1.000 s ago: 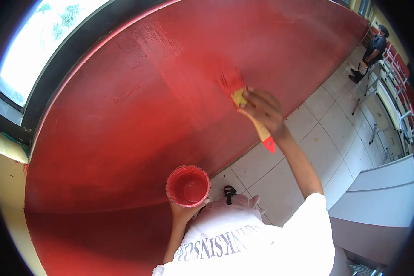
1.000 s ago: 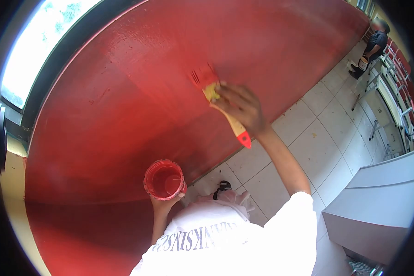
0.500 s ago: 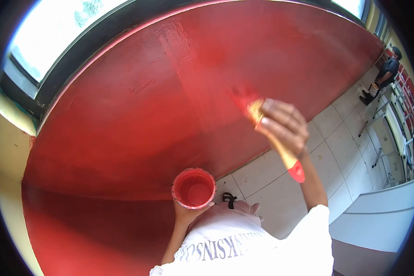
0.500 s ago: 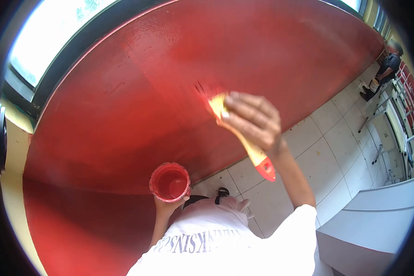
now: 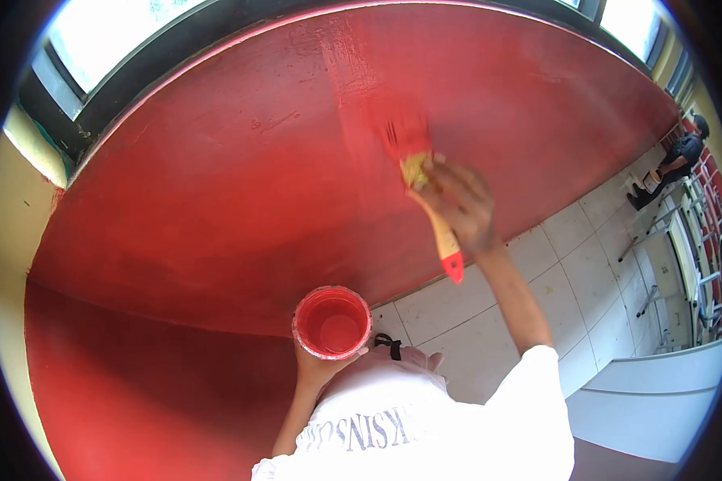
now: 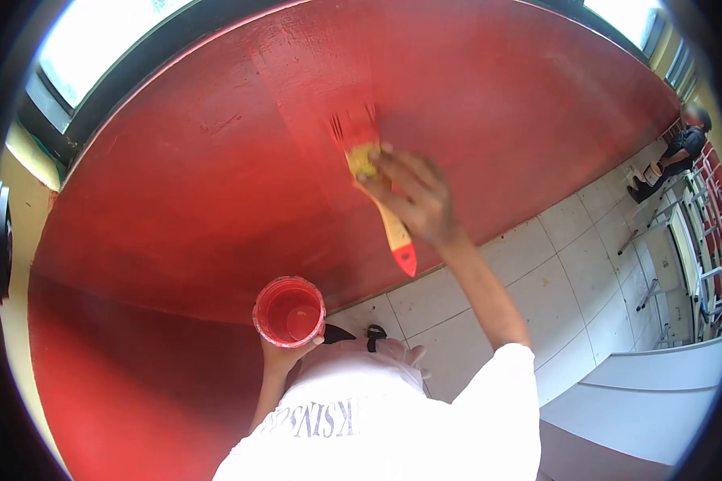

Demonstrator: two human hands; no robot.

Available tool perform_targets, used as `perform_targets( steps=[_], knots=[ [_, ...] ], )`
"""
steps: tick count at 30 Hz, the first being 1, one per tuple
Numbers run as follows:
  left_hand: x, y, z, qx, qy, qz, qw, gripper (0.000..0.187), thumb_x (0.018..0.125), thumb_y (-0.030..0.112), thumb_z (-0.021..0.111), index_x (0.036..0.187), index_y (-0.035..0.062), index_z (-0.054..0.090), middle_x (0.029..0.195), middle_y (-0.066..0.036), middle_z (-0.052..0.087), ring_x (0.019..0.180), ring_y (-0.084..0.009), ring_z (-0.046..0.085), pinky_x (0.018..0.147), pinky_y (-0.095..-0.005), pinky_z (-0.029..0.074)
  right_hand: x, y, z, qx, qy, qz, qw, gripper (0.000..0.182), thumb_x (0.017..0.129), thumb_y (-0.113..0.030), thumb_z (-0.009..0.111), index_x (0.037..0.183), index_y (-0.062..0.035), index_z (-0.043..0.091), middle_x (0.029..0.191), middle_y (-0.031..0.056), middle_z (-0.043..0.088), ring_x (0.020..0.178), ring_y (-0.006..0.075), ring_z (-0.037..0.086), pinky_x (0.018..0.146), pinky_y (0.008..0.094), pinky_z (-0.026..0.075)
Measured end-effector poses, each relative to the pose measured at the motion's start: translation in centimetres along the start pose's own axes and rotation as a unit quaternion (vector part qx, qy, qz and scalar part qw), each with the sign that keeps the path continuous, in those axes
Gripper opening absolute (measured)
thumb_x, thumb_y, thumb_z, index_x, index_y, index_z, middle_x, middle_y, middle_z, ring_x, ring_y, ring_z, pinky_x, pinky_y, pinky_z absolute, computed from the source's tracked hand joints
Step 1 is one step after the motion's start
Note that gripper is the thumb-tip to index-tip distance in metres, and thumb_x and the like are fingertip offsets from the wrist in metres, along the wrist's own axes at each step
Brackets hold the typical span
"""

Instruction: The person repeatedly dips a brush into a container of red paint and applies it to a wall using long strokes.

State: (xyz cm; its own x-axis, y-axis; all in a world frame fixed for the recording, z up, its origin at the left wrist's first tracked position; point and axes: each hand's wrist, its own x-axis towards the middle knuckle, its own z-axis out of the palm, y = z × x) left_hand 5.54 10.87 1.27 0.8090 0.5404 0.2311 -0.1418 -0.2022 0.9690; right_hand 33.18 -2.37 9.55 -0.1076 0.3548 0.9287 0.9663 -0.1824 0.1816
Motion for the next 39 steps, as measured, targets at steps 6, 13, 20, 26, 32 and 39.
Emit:
perform_targets(
  steps=[6,13,20,26,32,39],
  knots=[
    [0.4,0.0,-0.1,0.016,-0.018,0.01,1.0,0.081,0.05,0.019,0.089,0.119,0.0073,0.048,0.115,-0.008,0.057,0.106,-0.0219,0.056,0.089,-0.0376,0.046,-11.6,-4.5,2.6,0.077,-0.103,0.084,0.988,0.031,0.066,-0.01,0.072,0.097,-0.0114,0.069,0.108,0.0094,0.062,0.097,0.027,0.06,0.075,0.0398,0.049],
    [0.8,0.2,0.2,0.023,-0.023,0.028,0.999,0.081,0.051,0.02,0.09,0.119,0.0072,0.049,0.114,-0.008,0.058,0.106,-0.0213,0.057,0.089,-0.0373,0.046,-6.4,-5.0,-0.8,0.098,-0.039,0.104,0.989,0.033,0.064,-0.01,0.077,0.095,-0.0113,0.069,0.1,0.0085,0.065,0.094,0.0255,0.061,0.073,0.0366,0.047],
    [1.0,0.4,0.6,-0.006,-0.039,0.006,0.999,0.082,0.05,0.02,0.09,0.119,0.0074,0.048,0.115,-0.008,0.058,0.107,-0.0218,0.056,0.09,-0.0373,0.046,11.8,-0.7,-3.3,0.041,0.125,-0.079,0.988,0.028,0.065,-0.012,0.07,0.093,-0.0101,0.07,0.096,0.0094,0.064,0.092,0.027,0.062,0.076,0.0346,0.047],
    [1.3,-0.4,0.0,0.002,-0.009,0.014,1.0,0.082,0.05,0.019,0.09,0.12,0.0063,0.048,0.111,-0.007,0.059,0.102,-0.0202,0.058,0.087,-0.0367,0.048,13.9,0.7,-0.9,-0.017,0.08,-0.104,0.991,0.035,0.065,-0.014,0.072,0.099,-0.0185,0.07,0.1,0.0048,0.064,0.094,0.0204,0.061,0.077,0.0329,0.044],
    [1.1,-0.3,-0.3,-0.011,0.01,0.004,1.0,0.079,0.051,0.018,0.089,0.118,0.0074,0.049,0.115,-0.008,0.058,0.107,-0.0215,0.056,0.09,-0.0372,0.046,10.6,-0.2,0.2,-0.027,0.014,-0.065,0.997,0.033,0.069,-0.014,0.071,0.101,-0.0227,0.069,0.103,0.0028,0.063,0.096,0.0183,0.06,0.076,0.0338,0.043],
    [1.5,-0.3,-0.3,-0.017,-0.003,-0.007,1.0,0.078,0.05,0.02,0.09,0.117,0.0079,0.051,0.114,-0.008,0.059,0.106,-0.0215,0.057,0.09,-0.0373,0.046,6.1,-1.5,1.7,-0.028,-0.024,-0.033,0.999,0.027,0.072,-0.014,0.066,0.098,-0.0229,0.07,0.103,0.0024,0.064,0.098,0.0176,0.06,0.075,0.0346,0.043]
  ],
)
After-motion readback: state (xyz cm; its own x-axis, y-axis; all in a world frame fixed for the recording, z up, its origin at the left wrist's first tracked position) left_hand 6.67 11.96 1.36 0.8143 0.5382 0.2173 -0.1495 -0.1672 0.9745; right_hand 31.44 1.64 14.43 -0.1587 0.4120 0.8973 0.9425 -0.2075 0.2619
